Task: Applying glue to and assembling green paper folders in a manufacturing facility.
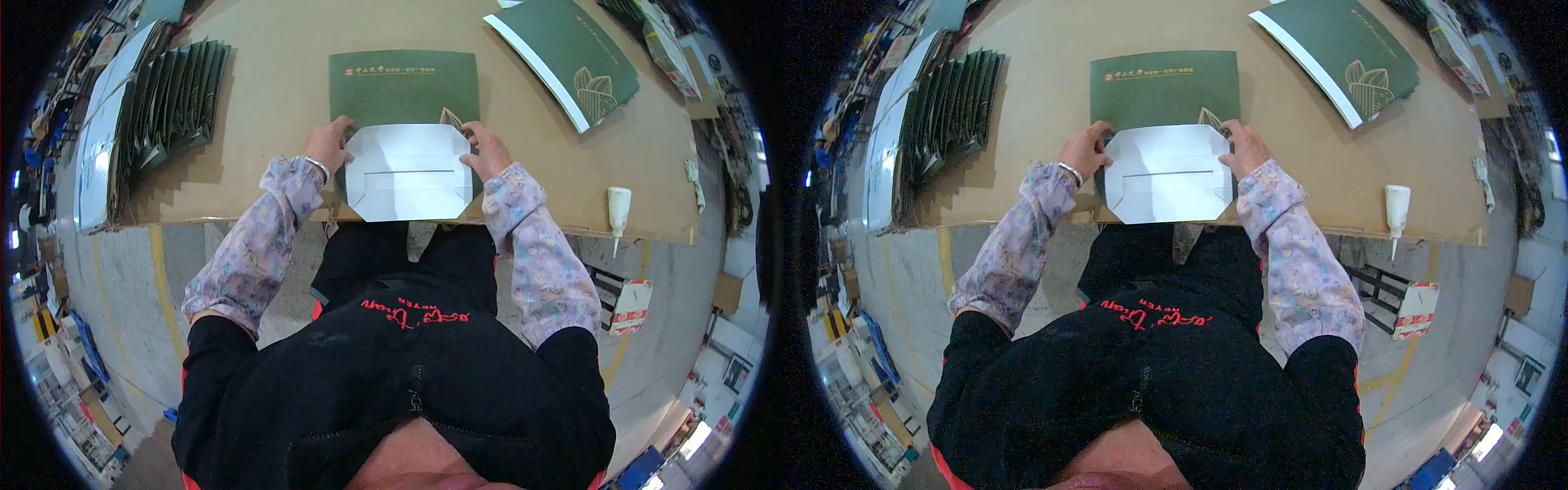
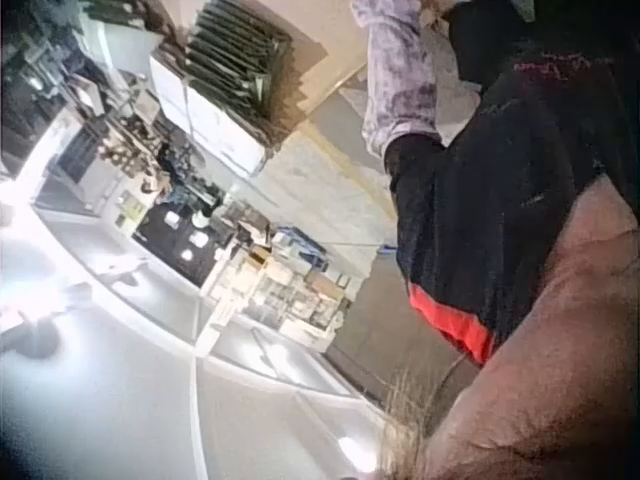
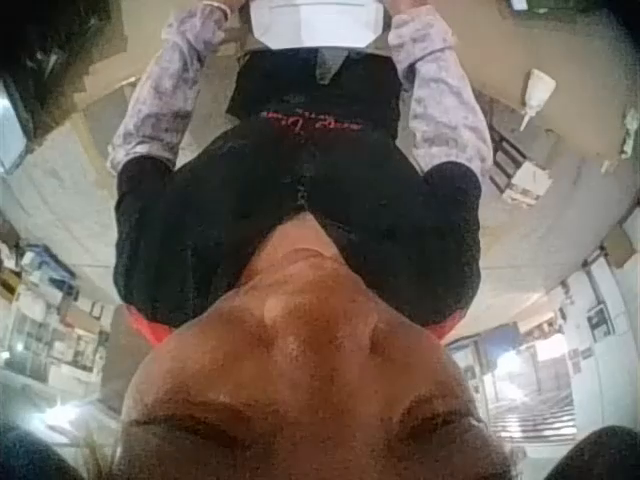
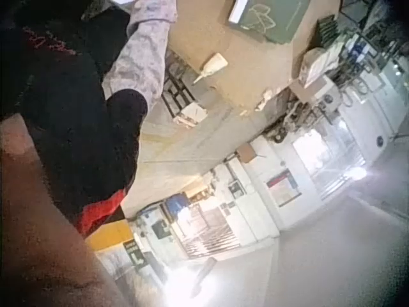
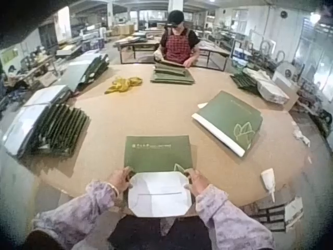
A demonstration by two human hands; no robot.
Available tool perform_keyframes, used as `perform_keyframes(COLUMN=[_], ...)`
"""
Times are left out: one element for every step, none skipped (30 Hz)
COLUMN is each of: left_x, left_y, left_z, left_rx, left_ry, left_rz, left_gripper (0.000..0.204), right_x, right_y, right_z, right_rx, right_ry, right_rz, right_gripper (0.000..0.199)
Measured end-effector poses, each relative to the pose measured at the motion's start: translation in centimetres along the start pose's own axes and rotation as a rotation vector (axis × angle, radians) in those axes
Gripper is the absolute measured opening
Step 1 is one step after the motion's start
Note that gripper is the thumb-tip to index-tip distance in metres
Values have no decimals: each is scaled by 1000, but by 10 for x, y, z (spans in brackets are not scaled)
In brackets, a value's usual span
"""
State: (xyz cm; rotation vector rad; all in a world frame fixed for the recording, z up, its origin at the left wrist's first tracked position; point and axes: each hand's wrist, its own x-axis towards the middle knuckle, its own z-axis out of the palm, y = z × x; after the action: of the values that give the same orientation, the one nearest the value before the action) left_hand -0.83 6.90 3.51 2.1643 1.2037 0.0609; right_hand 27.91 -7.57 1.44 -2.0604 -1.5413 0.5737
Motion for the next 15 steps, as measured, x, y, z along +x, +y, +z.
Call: perform_keyframes(left_x=[2,4,5,5,4,-1,-7,-14,-25,-32,-37,-44,-47,-50,-52], left_y=[-6,-14,-14,-15,-16,-15,-15,-18,-23,-24,-23,-20,-15,-13,-11], left_z=[2,9,10,10,11,12,14,20,27,29,33,37,39,38,44], left_rx=[1,12,23,106,105,169,232,229,319,410,411,423,433,473,471], left_ry=[6,40,71,56,55,38,20,17,86,159,160,231,302,185,182], left_rz=[-11,132,282,326,322,329,337,335,460,591,589,607,630,599,591], left_gripper=[55,50,45,31,31,27,23,23,23,24,24,30,37,57,57], right_x=[3,5,7,6,4,1,-4,-10,-17,-22,-28,-37,-43,-46,-51], right_y=[1,3,6,9,11,9,8,7,1,-3,-4,-6,-4,3,-7], right_z=[1,1,0,2,6,7,9,9,7,6,7,11,15,23,28], right_rx=[4,-16,-39,-39,-38,-70,-103,-104,-278,-455,-455,-485,-516,-765,-761], right_ry=[-8,-47,-82,-35,-38,-17,5,0,-2,4,3,91,182,85,77], right_rz=[-10,20,55,-2,-3,-24,-45,-43,-96,-150,-152,-320,-486,-500,-505], right_gripper=[46,42,39,34,34,28,22,22,20,20,20,29,38,57,57])
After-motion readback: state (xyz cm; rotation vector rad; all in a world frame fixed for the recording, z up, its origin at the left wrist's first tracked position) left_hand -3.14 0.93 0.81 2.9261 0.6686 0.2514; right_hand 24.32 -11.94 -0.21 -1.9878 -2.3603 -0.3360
